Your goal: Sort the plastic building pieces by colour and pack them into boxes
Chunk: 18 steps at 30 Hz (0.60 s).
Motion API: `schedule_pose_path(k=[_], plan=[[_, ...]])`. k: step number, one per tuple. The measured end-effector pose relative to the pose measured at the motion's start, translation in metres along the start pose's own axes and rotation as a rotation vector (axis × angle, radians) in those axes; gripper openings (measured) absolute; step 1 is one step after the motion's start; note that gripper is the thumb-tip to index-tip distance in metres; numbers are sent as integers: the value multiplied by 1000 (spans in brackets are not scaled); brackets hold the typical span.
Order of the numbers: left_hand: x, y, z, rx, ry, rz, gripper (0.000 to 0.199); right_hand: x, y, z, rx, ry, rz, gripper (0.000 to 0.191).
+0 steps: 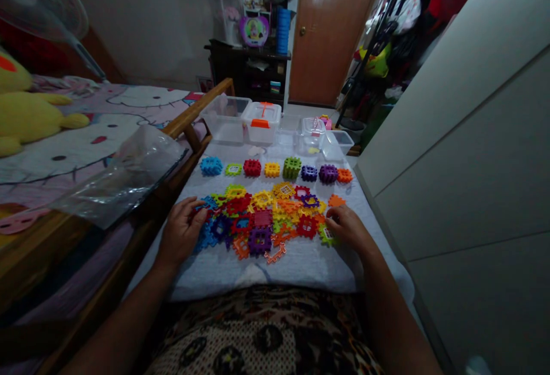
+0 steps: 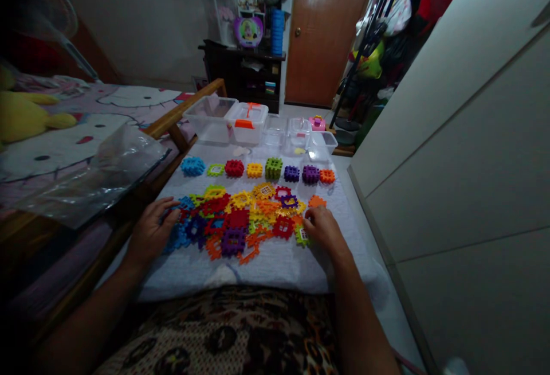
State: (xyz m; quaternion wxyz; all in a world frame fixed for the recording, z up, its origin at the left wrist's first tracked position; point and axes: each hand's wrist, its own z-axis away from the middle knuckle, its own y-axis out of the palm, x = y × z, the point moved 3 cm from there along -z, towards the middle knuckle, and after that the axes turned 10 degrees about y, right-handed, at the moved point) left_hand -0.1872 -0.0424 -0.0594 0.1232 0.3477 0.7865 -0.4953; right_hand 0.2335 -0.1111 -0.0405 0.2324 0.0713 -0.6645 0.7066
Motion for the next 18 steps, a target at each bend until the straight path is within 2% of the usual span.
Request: schedule_pose_path(k=[11,18], plan=[[4,6,-3,47,-3,22,43,6,13,-6,-159,37,-90,11],[3,6,-3,56,-3,17,46,7,1,-6,-229,-66,-220,6]])
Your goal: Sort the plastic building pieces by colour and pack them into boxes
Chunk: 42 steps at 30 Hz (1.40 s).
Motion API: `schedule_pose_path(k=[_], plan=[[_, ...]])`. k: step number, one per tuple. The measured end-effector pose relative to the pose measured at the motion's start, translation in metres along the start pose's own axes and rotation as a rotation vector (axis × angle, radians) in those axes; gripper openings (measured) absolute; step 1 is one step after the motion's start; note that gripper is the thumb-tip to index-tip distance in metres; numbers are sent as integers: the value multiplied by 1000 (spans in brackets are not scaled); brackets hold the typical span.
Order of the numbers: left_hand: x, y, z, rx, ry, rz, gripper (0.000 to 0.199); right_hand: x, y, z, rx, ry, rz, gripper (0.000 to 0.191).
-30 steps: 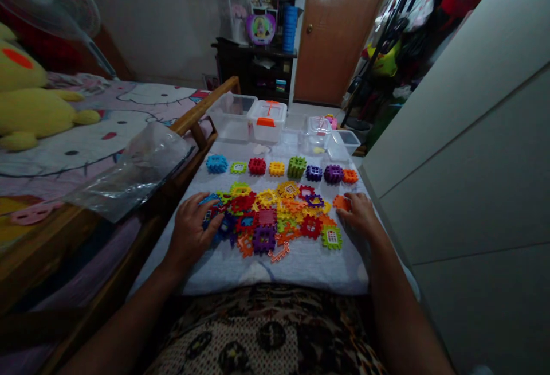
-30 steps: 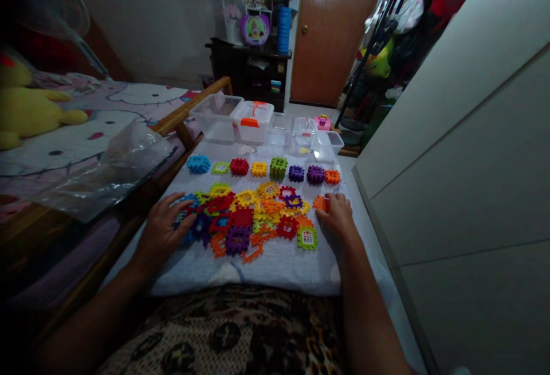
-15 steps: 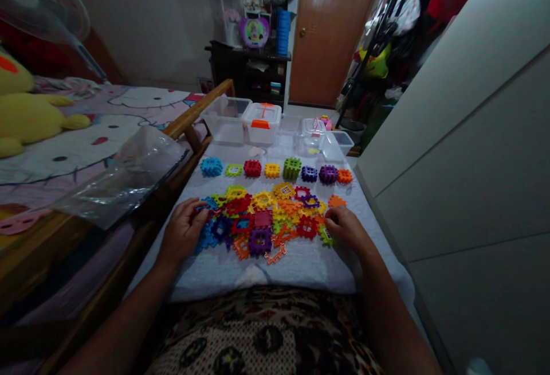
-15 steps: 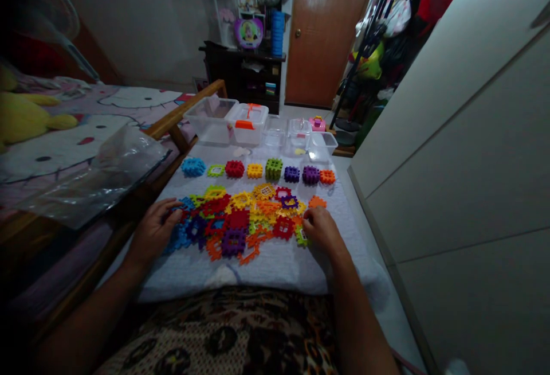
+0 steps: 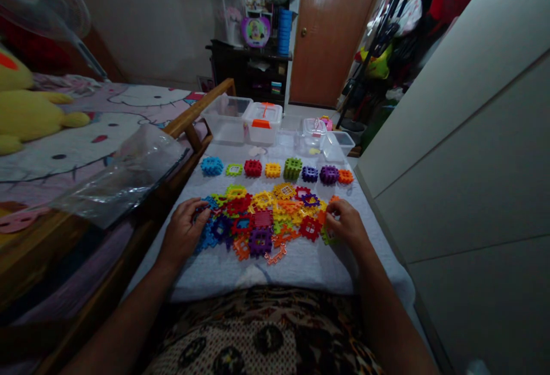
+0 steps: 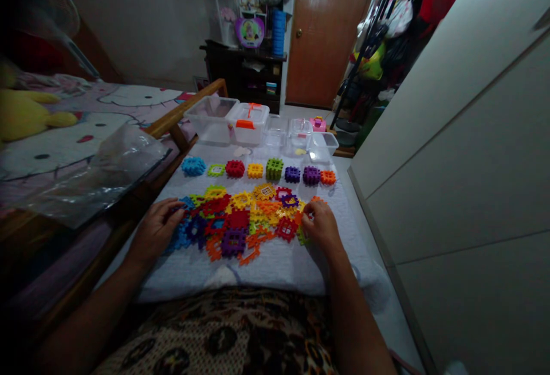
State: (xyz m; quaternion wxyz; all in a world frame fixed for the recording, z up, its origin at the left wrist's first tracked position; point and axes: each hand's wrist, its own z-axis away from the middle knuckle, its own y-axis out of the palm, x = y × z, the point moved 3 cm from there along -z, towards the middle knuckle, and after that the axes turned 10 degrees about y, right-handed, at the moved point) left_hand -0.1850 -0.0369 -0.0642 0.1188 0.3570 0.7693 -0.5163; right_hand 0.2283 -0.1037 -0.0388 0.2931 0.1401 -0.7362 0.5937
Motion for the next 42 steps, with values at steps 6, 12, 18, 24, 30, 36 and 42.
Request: schedule_pose_path(k=[6,12,18,24,30,36,42], plan=[[1,1,1,-7,6,-6,47,16,-10,2,-69,-100,-131,5],[1,1,0,-7,6,2,45,27,-9,1,-280,-137,-169,4],[2,2,1,-1,10,-6,47,24,6,3,-148,-189,-42,7],[5,4,1,3,10,-14,47,11,7,-4,-50,-193,39,27],[7,4,1,3,12,-8,44,4,19,-14,38,-124,160,44],[10,5,1,6,15,-7,40,-12,-3,-24,-51,-119,72,44],[10,5,1,10,11,-12,41,-55,-33,-38,-104,6,153,42]])
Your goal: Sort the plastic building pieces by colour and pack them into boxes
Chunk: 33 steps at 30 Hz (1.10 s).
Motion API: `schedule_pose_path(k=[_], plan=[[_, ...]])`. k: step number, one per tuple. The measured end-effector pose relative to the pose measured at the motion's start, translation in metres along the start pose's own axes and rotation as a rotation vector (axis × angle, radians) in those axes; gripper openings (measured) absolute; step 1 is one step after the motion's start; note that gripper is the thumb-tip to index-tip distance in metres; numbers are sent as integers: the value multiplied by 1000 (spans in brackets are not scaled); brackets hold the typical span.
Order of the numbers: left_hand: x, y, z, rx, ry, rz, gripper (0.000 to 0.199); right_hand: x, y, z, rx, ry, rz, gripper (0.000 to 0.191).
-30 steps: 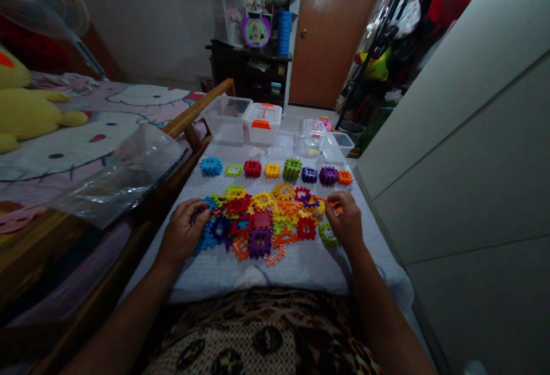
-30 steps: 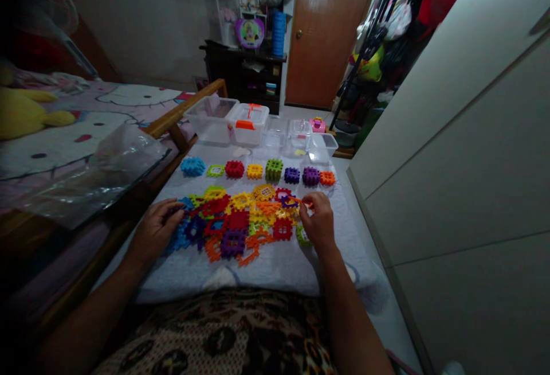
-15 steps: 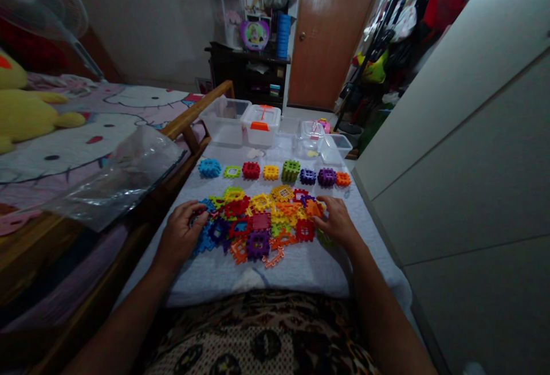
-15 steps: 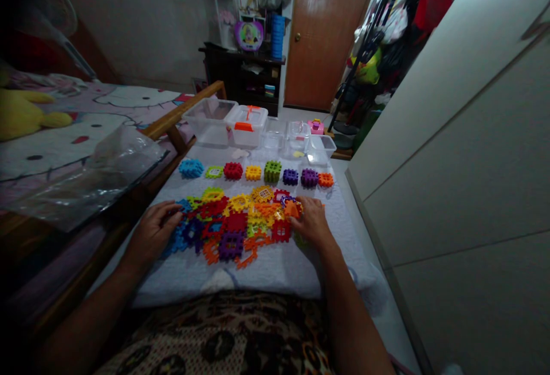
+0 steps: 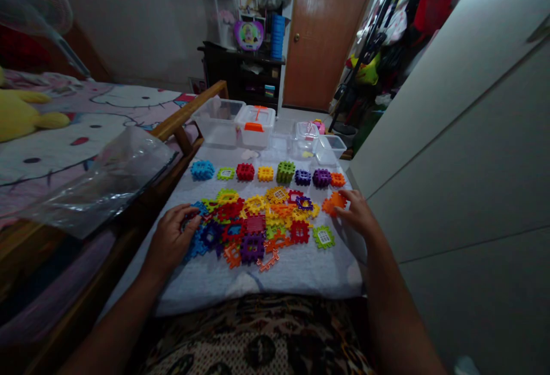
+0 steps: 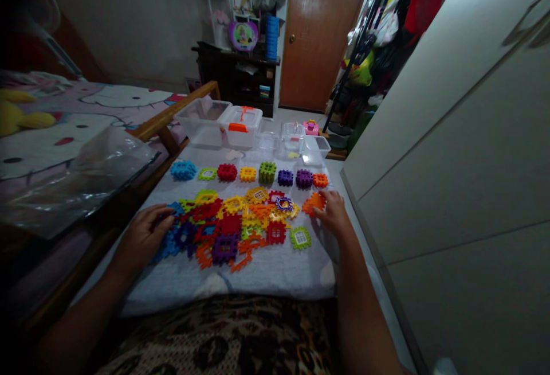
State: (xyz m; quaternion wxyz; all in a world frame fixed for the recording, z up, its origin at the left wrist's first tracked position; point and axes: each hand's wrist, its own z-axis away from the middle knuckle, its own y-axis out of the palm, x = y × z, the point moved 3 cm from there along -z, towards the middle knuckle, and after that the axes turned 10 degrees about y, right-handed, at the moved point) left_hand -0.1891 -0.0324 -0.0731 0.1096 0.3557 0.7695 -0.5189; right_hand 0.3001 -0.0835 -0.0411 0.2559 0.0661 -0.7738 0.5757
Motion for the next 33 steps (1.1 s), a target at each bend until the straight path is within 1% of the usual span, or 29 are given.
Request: schedule_pose_path(k=[3,7,10,14,20,23,25,28,33], plan=[[0,0,0,3,4,0,42,-6,8,1,52,10,38,38],[2,0,0,11,3,-4,45,-3,22,5,87,36,84,39],[4,0,-1,15,4,-2,45,0,27,5,93,27,110,40],[5,1,-1,16,6,-4,46,2,27,4,93,43,155,41],[4,2,-2,20,-6,0,49,5,27,2,140,89,275,43],[6,2,-2,38,-40,32,53,5,27,0,142,93,292,41],[8,1,-3,66,-87,74,56,5,25,-1,145,94,282,40],[11,-2,-10,118,-158,88,61,4,22,-2,165,93,274,37],[9,-7,-28,133,-171,27,60,7,22,-2,165,75,289,33]])
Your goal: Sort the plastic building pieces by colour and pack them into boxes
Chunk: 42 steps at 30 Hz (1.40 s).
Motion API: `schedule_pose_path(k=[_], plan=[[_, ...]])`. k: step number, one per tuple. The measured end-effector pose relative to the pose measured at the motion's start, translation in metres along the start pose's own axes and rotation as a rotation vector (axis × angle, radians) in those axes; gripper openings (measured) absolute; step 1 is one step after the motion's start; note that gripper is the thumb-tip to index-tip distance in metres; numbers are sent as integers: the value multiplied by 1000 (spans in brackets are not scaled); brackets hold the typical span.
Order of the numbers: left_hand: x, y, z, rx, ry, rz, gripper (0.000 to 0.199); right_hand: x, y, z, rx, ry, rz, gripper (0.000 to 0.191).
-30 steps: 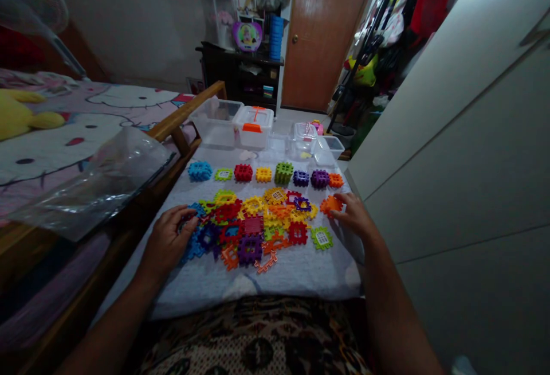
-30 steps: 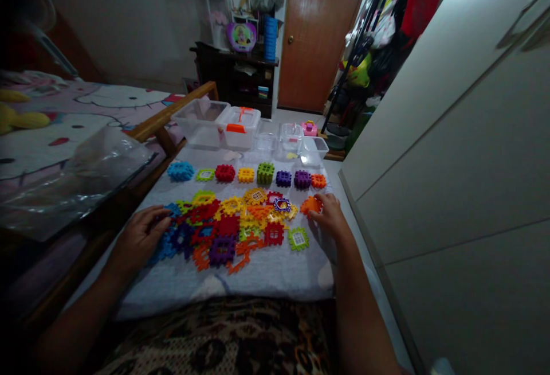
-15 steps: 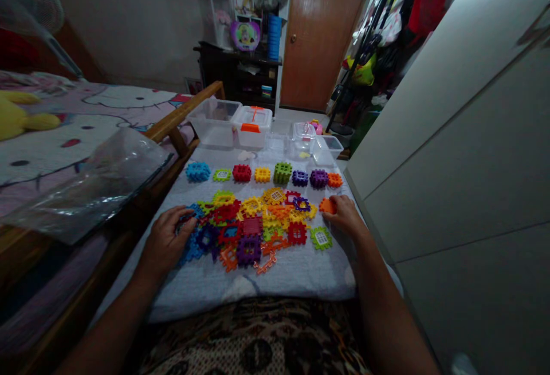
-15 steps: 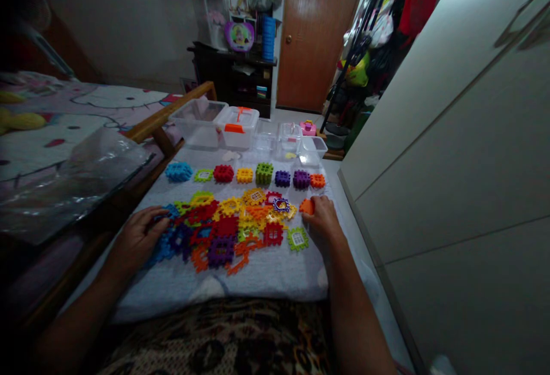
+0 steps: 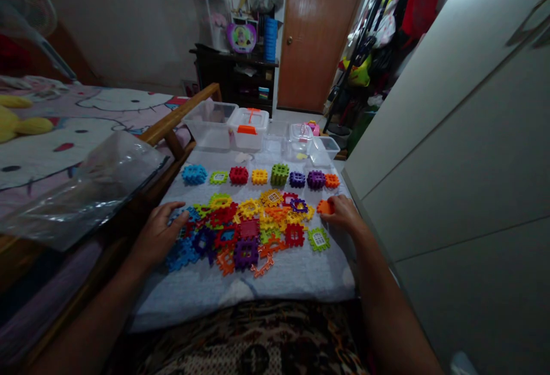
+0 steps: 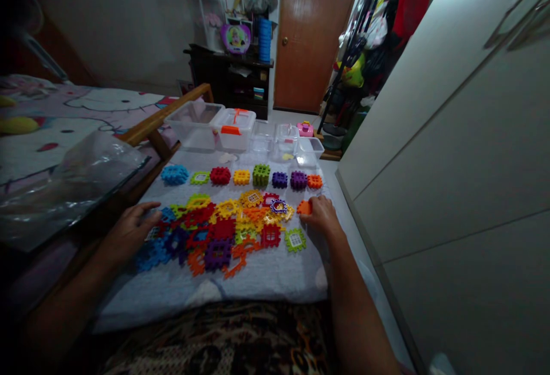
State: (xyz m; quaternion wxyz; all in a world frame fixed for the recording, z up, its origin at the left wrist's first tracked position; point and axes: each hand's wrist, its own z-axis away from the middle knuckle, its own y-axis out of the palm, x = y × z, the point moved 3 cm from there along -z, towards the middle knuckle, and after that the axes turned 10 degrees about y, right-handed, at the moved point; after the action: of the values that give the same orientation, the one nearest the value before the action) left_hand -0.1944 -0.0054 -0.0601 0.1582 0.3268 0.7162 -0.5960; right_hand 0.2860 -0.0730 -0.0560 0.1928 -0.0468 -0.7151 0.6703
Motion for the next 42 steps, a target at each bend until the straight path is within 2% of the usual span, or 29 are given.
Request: schedule_pose_path(k=[6,11,14,17,20,25,28,31,34,37,38,40,42], plan=[[-1,2,-4,-49,8,25,60,-6,-9,-8,-45,-22,-3,33],[6,4,1,-67,-10,69,59,-28,-42,-49,-129,-11,-11,46],[8,4,2,-52,-43,91,60,-34,-53,-81,-48,6,19,54],[9,3,3,-43,-52,101,59,-33,-53,-104,79,6,71,60],[10,3,3,-39,-66,101,60,-31,-49,-116,144,-9,104,60],[14,7,1,-29,-57,108,59,-27,-40,-123,171,-15,110,54],[16,8,2,-24,-58,103,56,-27,-37,-124,169,-9,102,54],[13,6,3,-35,-50,111,54,-28,-39,-121,150,-6,87,61],[9,5,3,-40,-48,133,54,-27,-49,-111,52,-29,9,68],[4,5,3,-34,-54,158,53,-18,-63,-87,-109,-94,-216,54],[3,5,3,-32,-56,168,53,-12,-64,-75,-119,-117,-290,45],[3,6,4,-23,-64,192,54,3,-61,-50,-31,-150,-382,27],[3,7,4,-11,-70,208,55,23,-50,-26,84,-201,-401,20]])
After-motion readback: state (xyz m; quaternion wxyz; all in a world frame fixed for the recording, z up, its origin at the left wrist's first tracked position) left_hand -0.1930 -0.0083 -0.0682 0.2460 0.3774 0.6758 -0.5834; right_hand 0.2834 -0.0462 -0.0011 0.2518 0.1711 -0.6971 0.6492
